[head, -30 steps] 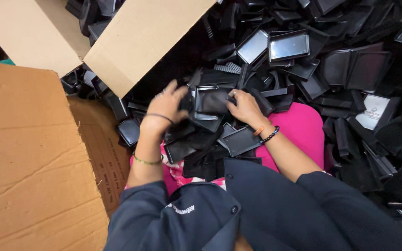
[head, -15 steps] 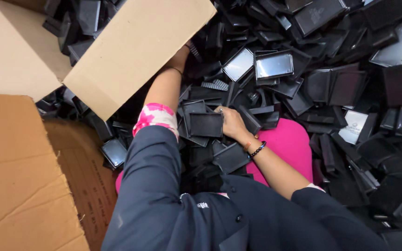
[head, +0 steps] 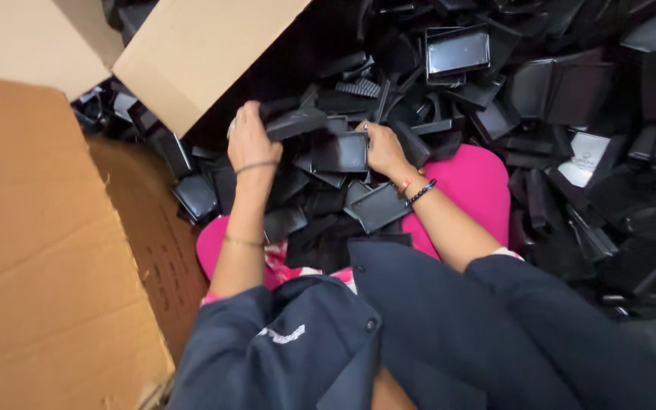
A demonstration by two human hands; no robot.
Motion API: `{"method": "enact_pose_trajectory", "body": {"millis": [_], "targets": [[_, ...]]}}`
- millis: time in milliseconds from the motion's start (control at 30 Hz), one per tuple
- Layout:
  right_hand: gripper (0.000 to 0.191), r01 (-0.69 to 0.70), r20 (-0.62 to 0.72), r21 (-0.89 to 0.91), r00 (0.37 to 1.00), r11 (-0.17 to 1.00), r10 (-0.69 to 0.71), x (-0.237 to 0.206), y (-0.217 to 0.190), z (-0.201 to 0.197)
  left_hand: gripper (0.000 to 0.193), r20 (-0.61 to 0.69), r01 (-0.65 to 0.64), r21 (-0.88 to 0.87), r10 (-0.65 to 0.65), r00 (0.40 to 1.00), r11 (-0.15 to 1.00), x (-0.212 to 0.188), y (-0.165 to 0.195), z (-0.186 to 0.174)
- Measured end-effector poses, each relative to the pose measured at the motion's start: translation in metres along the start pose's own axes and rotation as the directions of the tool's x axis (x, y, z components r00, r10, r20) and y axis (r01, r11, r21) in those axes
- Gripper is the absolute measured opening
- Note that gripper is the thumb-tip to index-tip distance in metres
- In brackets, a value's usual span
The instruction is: The person sits cross-legged on the floor and repeatedly picks up small black plastic cases from a large pile, opens them, and places them back into the pile. The person handles the cases one at a time throughout the clip.
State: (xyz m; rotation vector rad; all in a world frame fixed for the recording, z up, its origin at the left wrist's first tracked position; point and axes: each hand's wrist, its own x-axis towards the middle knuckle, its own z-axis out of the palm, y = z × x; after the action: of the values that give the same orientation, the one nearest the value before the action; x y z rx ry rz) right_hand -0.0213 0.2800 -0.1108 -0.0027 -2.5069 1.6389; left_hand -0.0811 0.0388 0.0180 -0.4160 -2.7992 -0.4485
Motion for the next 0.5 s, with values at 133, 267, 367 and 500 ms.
{"method": "enact_pose_trajectory", "body": {"millis": [133, 267, 367, 500], "targets": [[0.023, 0.068, -0.010, -0.045, 0.998, 0.997, -0.068, -0.005, -0.006, -0.009, 0.059, 0.326, 0.018, 0.056, -0.036, 0.945, 0.998, -0.060, 0.001, -0.039], [0.027, 0.197, 0.065, -0.205, 0.980, 0.959, -0.187, -0.020, -0.033, -0.023, 0.104, 0.367, -0.400, -0.212, 0.452, 0.813, 0.892, -0.056, -0.003, -0.073], [0.029, 0.236, 0.177, -0.302, 0.966, 0.924, -0.189, -0.030, -0.064, -0.042, 0.083, 0.208, -0.369, -0.485, 0.514, 0.832, 0.793, 0.003, 0.006, -0.052], [0.041, 0.217, 0.531, -0.272, 0.846, 0.938, -0.042, -0.012, -0.096, -0.091, 0.065, 0.055, -0.227, -0.527, 0.300, 0.952, 0.819, 0.109, 0.046, 0.033]]}}
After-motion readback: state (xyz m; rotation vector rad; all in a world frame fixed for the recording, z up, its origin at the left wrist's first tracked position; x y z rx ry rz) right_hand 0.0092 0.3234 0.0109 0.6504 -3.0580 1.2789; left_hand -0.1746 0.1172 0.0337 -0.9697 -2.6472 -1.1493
